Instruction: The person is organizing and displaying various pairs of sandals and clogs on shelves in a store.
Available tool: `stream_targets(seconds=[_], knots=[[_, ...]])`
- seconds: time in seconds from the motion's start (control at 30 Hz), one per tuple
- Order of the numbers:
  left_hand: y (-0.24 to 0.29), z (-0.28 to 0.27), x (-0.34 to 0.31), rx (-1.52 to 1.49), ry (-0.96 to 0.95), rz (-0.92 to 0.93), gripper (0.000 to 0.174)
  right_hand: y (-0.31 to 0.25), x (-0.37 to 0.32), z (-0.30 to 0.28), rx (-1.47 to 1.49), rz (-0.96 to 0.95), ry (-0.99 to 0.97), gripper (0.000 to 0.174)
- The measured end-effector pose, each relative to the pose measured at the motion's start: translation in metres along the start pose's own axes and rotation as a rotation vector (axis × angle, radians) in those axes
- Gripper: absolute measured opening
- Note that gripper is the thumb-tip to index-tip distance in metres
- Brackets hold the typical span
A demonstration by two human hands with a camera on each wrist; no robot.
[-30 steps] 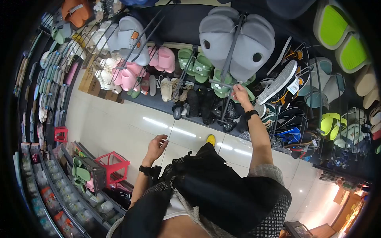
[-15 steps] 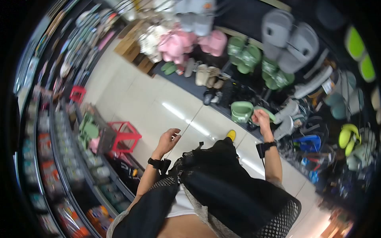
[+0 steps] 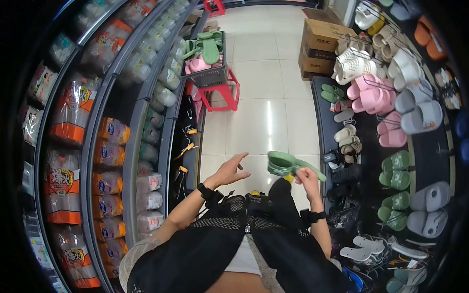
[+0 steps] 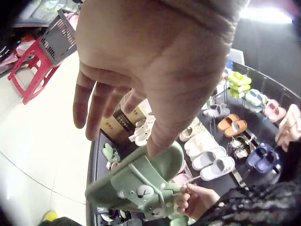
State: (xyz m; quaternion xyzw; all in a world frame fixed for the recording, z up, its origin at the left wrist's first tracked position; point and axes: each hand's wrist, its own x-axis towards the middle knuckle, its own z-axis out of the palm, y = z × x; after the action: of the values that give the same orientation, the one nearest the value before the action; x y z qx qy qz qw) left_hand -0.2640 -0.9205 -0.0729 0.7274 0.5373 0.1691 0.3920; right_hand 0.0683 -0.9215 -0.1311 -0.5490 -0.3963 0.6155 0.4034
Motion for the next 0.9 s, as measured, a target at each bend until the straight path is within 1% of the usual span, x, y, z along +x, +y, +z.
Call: stream_targets(seconds=[0.03,0.07,0.1,0.13,0.17,0.2,0.23,0.27,0.3,0.37,0.47,0.53,0.57,0.6,0.63,0.67,0.73,0.8,0.83,0.9], knots=[[0.0,-0.005,-0.001,-0.039,0.064,-0.018,0.069,-0.016,0.01,0.017,-0.011,0.002,-0.011,0.01],[-0.002,-0.008,-0.001,-0.076,0.129,-0.037,0.075,-0.032,0.021,0.034,-0.035,-0.007,-0.117,0.011],[-0.009,-0.01,0.001,-0.085,0.143,-0.045,0.075,-0.046,0.033,0.049,-0.06,-0.015,-0.223,0.011],[-0.016,-0.011,0.004,-0.112,0.209,-0.066,0.073,-0.057,0.047,0.062,-0.07,-0.013,-0.238,0.011],[-0.021,-0.014,0.007,-0.138,0.273,-0.089,0.071,-0.066,0.06,0.073,-0.07,-0.029,-0.329,0.011],[-0.027,-0.019,0.01,-0.142,0.283,-0.1,0.071,-0.074,0.073,0.085,-0.065,-0.044,-0.419,0.012],[-0.031,-0.026,0.015,-0.153,0.255,-0.086,0.066,-0.083,0.086,0.094,-0.07,-0.051,-0.485,0.012],[-0.035,-0.037,0.022,-0.163,0.226,-0.071,0.061,-0.089,0.101,0.104,-0.071,-0.05,-0.496,0.012],[-0.038,-0.046,0.029,-0.113,0.211,-0.044,0.047,-0.094,0.116,0.112,-0.106,-0.063,-0.542,0.013],[-0.04,-0.064,0.045,-0.073,0.214,-0.071,0.047,-0.107,0.146,0.125,-0.166,-0.079,-0.616,0.014],[-0.041,-0.09,0.085,-0.042,0.232,-0.093,0.046,-0.121,0.196,0.133,-0.218,-0.057,-0.661,0.015],[-0.035,-0.104,0.115,-0.084,0.256,-0.151,0.043,-0.132,0.225,0.134,-0.193,-0.035,-0.654,0.016],[-0.036,-0.112,0.132,-0.082,0.253,-0.156,0.043,-0.138,0.241,0.133,-0.253,-0.062,-0.684,0.016],[-0.04,-0.12,0.152,-0.036,0.263,-0.098,0.039,-0.146,0.258,0.131,-0.315,-0.096,-0.712,0.016],[-0.041,-0.128,0.172,0.009,0.274,-0.042,0.035,-0.153,0.274,0.131,-0.313,-0.097,-0.713,0.016],[-0.043,-0.137,0.192,0.009,0.272,-0.047,0.035,-0.158,0.287,0.13,-0.342,-0.114,-0.723,0.015],[-0.045,-0.152,0.225,0.078,0.177,-0.088,0.028,-0.169,0.308,0.129,-0.369,-0.119,-0.738,0.015],[-0.045,-0.163,0.254,0.094,0.183,-0.084,0.029,-0.185,0.333,0.126,-0.446,-0.165,-0.73,0.014],[-0.046,-0.168,0.265,0.111,0.185,-0.082,0.031,-0.191,0.346,0.125,-0.453,-0.16,-0.74,0.014],[-0.05,-0.175,0.282,0.083,0.199,-0.106,0.031,-0.201,0.369,0.126,-0.447,-0.191,-0.692,0.014]])
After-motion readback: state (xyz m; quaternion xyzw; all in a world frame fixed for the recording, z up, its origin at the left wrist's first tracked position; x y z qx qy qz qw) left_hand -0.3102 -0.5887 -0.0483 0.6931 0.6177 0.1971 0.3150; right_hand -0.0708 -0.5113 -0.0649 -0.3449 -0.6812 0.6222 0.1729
